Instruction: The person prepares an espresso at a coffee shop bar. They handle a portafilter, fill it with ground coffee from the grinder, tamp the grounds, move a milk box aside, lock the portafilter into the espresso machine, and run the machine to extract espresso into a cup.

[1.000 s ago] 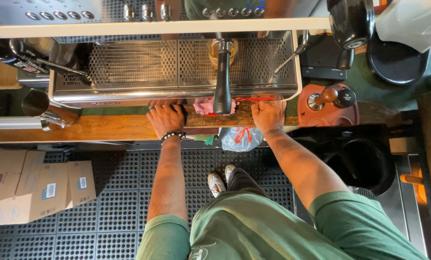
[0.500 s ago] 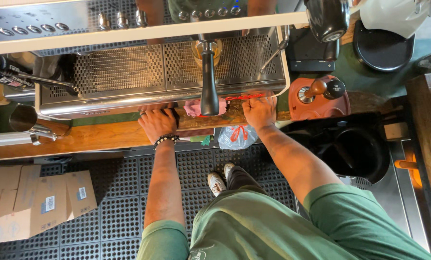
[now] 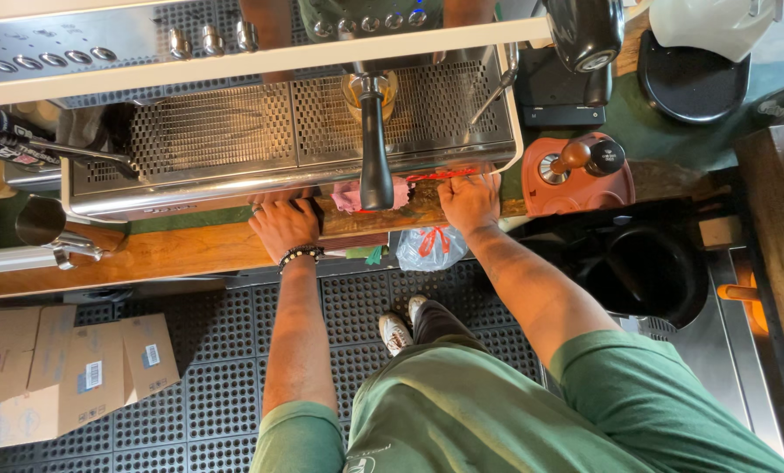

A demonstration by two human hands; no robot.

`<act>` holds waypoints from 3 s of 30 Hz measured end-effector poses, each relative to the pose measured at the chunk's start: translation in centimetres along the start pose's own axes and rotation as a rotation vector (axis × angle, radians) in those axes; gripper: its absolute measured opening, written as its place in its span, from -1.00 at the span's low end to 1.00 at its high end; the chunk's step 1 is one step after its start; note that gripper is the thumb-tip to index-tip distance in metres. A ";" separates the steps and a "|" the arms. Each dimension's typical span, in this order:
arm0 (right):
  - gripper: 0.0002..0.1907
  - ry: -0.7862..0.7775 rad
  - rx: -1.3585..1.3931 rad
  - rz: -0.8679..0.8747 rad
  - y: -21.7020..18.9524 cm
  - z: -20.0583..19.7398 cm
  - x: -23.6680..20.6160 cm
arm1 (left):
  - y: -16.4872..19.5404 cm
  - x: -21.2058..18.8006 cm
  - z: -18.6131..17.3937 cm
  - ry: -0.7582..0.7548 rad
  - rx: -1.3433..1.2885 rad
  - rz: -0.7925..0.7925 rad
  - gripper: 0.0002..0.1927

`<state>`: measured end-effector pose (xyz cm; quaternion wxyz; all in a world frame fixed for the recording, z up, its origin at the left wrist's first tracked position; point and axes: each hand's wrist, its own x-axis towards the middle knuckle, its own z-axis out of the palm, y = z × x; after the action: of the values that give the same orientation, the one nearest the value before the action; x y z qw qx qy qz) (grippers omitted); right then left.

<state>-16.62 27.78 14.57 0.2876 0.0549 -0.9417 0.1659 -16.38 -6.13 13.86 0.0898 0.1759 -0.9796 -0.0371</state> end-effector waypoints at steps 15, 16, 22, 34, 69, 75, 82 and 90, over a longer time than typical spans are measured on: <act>-0.74 -0.062 -0.058 0.029 0.2 0.4 -0.4 | 0.2 -0.2 -0.9 -0.001 -0.007 -0.001 -0.46; -0.72 -0.085 -0.071 0.040 0.3 0.5 -0.4 | 0.2 -0.2 -0.8 -0.003 -0.019 0.000 -0.47; -0.69 -0.110 -0.030 0.071 0.7 1.0 -0.6 | -0.1 -0.1 0.3 0.088 -0.027 0.028 -0.49; -0.83 0.044 -0.013 -0.046 0.1 -0.1 0.0 | -0.2 -0.3 0.4 0.111 -0.056 0.033 -0.56; -0.89 0.005 0.901 0.490 32.8 -11.7 3.6 | 53.5 -4.4 -3.0 0.057 -1.023 0.359 -0.34; -0.79 -0.029 0.682 0.322 32.6 -11.9 3.9 | 56.3 -1.3 -0.3 -0.296 -1.055 0.167 -0.40; -0.76 -0.040 0.664 0.328 32.4 -12.5 4.7 | 57.2 0.2 -1.8 -0.494 -1.349 0.100 -0.51; -0.78 -0.012 0.708 0.269 32.1 -13.2 5.1 | 58.5 2.3 -2.0 -0.573 -1.460 0.011 -0.52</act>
<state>-20.30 62.44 18.67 0.2207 0.0276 -0.8265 0.5172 -37.90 47.67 22.31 -0.0735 0.0509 -0.6933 -0.7151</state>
